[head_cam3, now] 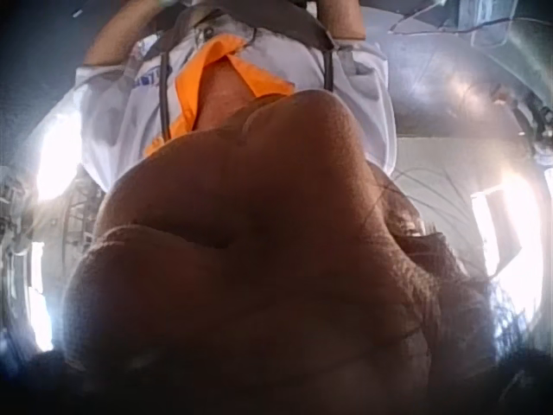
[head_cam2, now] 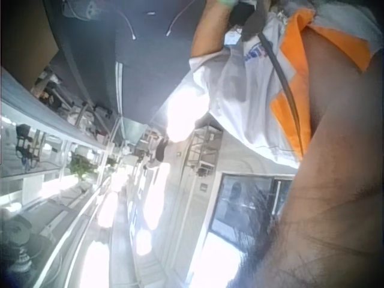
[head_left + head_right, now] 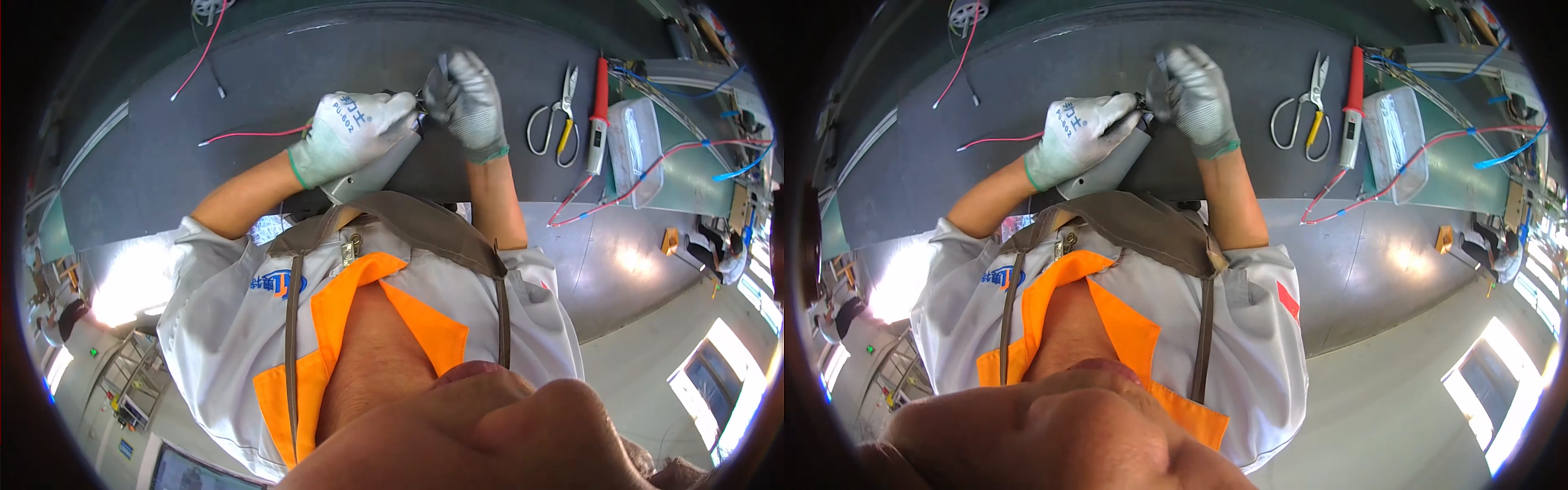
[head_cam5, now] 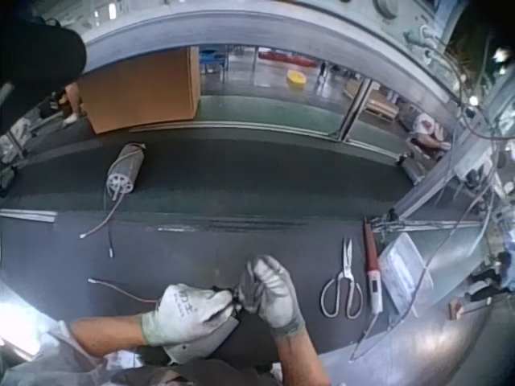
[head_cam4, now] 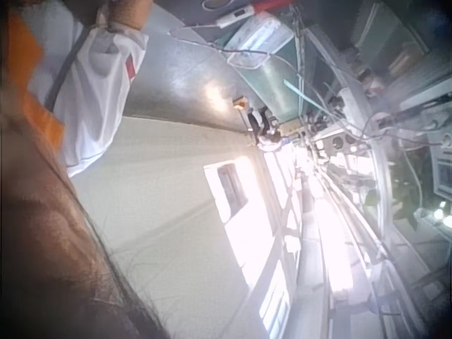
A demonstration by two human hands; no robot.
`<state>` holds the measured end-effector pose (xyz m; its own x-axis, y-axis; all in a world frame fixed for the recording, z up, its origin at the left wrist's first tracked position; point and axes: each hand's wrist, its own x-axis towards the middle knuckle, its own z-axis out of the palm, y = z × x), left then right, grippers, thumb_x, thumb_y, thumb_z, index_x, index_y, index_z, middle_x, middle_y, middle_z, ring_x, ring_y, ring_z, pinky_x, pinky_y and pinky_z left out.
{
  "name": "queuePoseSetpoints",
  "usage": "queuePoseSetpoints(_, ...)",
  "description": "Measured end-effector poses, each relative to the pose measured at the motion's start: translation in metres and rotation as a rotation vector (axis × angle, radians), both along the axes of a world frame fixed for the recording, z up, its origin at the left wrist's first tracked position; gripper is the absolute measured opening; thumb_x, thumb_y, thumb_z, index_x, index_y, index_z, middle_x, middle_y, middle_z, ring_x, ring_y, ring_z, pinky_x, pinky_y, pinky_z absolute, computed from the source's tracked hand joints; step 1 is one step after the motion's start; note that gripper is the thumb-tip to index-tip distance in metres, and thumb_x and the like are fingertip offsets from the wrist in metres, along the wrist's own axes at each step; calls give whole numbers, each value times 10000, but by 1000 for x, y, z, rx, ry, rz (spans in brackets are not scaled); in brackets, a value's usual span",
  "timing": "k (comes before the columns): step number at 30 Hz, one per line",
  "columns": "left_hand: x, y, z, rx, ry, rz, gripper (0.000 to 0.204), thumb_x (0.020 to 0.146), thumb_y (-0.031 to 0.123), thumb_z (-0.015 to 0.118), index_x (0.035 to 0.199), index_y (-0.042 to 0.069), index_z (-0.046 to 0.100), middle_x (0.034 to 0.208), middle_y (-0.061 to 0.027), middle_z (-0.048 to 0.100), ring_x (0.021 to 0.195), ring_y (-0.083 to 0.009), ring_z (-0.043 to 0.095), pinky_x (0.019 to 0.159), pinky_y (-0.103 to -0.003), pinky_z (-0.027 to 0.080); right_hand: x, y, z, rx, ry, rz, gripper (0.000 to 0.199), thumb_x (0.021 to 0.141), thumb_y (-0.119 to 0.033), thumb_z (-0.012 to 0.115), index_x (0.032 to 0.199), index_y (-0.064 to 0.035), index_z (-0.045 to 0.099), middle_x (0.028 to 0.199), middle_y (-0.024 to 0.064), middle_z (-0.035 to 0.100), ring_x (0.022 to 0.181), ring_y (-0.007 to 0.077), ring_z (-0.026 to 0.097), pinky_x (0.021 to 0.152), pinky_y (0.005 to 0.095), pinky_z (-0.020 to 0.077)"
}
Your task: The worker is connecting and securing electrical wires onto a motor assembly at a factory workbench.
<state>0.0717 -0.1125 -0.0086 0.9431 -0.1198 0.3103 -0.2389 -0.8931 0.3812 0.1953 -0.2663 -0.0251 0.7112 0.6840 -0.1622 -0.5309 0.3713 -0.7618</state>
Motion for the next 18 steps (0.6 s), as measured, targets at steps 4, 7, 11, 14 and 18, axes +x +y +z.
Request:
queuePoseSetpoints(4, 2, 26, 15, 393, -43, -267, 196, 815, 181, 630, 995, 112, 590, 658, -49, 610, 572, -243, 664, 491, -385, 528, -29, -35, 31, -271, -43, 86, 165, 964, -200, 619, 977, -37, 600, 711, 4, 575, 518, 43, 445, 444, 192, 310)
queuePoseSetpoints(7, 7, 25, 16, 379, -4, -397, 313, 776, 169, 607, 1072, 74, 571, 643, -50, 594, 535, -245, 645, 478, -383, 524, -19, -33, 32, -310, -27, -46, 174, 934, -191, 649, 971, -29, 598, 717, -6, 549, 497, 49, 419, 442, 206, 319)
queuePoseSetpoints(11, 9, 13, 20, 365, 96, -525, 354, 791, 149, 589, 1096, -22, 536, 648, -61, 594, 534, -252, 647, 466, -391, 522, 2, 25, 33, -30, -103, 37, 188, 953, -159, 622, 794, -71, 574, 568, -42, 401, 446, 60, 355, 424, 245, 263)
queuePoseSetpoints(14, 5, 12, 26, 452, 125, -452, 338, 795, 144, 585, 1091, -13, 550, 663, -61, 607, 555, -255, 653, 478, -383, 523, 12, 17, 27, -33, -148, -22, 175, 960, -174, 621, 889, -16, 647, 565, -19, 458, 452, 65, 383, 424, 240, 280)
queuePoseSetpoints(18, 1, 18, 34, 328, 88, -257, 258, 886, 302, 654, 1046, 102, 619, 725, -40, 613, 640, -232, 670, 547, -373, 534, 23, -57, 18, -816, -977, -528, 337, 945, -227, 684, 1135, 52, 676, 1034, 170, 721, 938, 228, 697, 793, 345, 549)
